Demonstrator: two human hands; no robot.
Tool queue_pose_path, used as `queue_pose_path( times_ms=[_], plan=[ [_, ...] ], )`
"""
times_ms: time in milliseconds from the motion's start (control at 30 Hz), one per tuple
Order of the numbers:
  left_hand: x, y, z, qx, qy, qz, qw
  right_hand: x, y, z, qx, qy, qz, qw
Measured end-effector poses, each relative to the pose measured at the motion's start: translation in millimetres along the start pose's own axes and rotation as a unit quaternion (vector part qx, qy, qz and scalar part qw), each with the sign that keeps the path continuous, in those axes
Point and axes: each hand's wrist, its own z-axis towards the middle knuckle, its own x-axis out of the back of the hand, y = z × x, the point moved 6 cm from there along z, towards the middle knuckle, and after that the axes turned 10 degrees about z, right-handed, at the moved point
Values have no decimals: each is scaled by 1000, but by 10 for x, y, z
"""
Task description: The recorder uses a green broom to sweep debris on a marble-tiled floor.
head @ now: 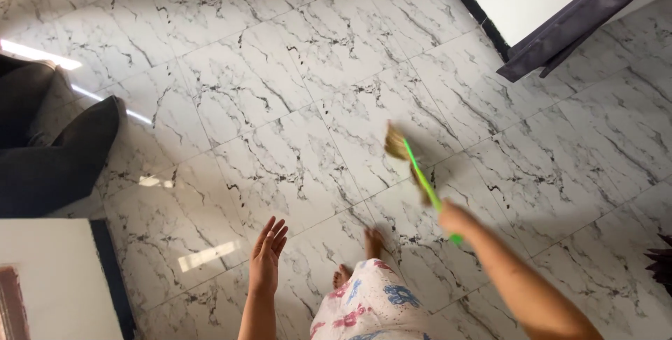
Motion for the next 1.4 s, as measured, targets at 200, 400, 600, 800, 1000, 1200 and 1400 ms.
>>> queue_pose_path(
  times_ms=[200,400,600,800,1000,1200,1400],
  plan=[
    [-32,284,320,-3,23,24,999,-954,-1185,26,110,-108,65,986],
    [135,619,755,34,88,21,995,-2107,-2954,771,59,-243,301,920],
    [6,946,1347,72,121,56,988,-1841,-3875,1665,6,-278,364,889],
    [-562,1167,1903,18,41,40,998,404,-2384,1736,-22,-233,414,879],
    [-1014,1449,2371,4,-22,54,998,1805,-129,1943,-109,-10,321,941],
    [-1353,1776,2757,-31,-90,58,994,1385,-1113,1221,-162,69,308,935],
    [-1162,2040,3186,-33,-100,72,992,906,-2127,1231,-43,-31,269,962]
  ],
)
